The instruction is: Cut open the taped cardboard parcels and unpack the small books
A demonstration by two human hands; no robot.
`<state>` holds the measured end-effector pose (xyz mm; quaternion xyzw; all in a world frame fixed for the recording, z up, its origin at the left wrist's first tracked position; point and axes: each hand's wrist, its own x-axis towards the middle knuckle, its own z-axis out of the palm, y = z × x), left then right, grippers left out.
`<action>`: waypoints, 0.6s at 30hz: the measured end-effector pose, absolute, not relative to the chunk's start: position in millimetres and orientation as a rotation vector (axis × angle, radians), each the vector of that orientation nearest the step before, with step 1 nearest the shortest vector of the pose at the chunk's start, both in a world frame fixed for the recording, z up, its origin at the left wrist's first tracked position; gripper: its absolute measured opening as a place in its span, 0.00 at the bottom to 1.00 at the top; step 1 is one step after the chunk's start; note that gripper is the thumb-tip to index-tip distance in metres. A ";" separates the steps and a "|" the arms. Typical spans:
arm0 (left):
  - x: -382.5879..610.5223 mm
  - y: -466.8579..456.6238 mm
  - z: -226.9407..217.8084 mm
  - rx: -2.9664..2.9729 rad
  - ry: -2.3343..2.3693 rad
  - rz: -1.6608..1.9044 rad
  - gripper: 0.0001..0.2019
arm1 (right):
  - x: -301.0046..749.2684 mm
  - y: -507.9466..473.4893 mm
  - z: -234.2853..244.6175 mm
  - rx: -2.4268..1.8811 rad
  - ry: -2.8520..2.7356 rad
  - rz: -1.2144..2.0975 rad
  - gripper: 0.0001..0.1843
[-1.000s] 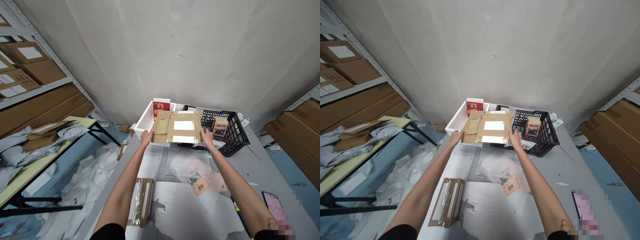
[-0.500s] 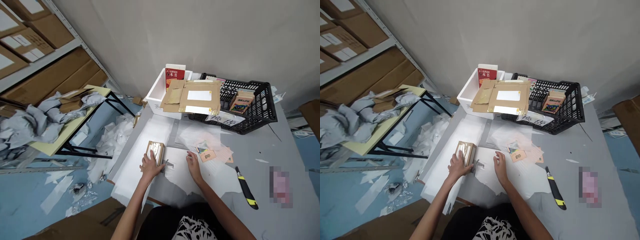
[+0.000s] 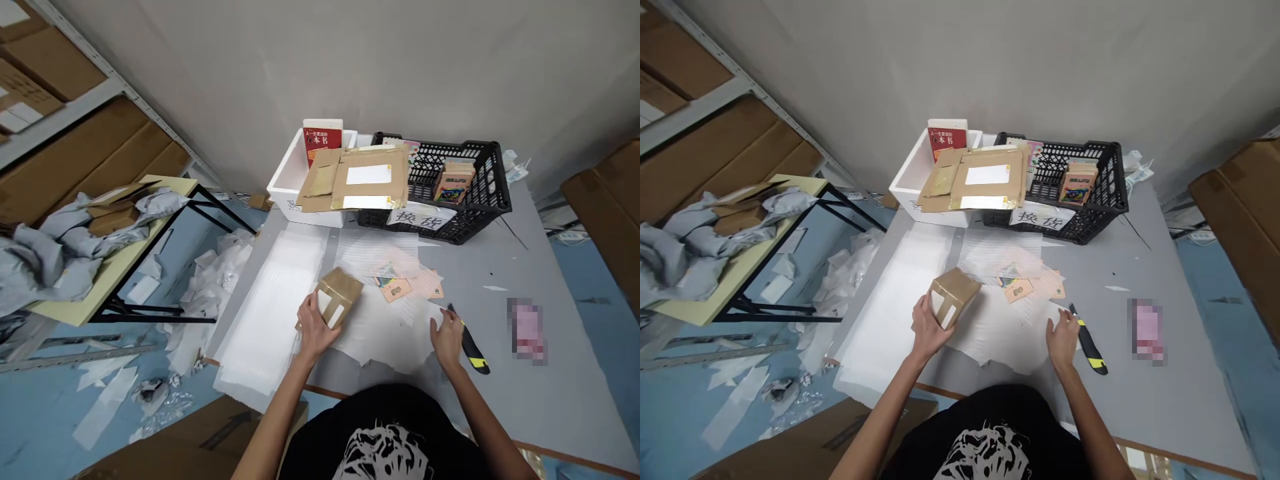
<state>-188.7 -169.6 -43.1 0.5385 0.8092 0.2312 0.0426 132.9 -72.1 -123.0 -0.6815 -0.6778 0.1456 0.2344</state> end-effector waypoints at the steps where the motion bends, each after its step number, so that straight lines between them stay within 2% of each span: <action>1: -174.7 -169.0 -44.0 1.753 2.387 0.803 0.54 | 152.2 -75.7 -129.0 -1.953 -1.880 0.308 0.24; 5: -123.9 -151.9 -59.1 2.014 2.072 0.995 0.54 | 201.4 -97.7 -149.8 -2.255 -1.932 0.161 0.25; 11: -74.4 -128.1 -96.7 2.110 1.873 1.007 0.53 | 228.8 -108.6 -161.9 -2.408 -2.006 0.141 0.21; 18: -63.4 -124.7 -113.8 2.104 1.933 0.851 0.55 | 254.9 -91.5 -159.6 -2.262 -2.063 0.483 0.23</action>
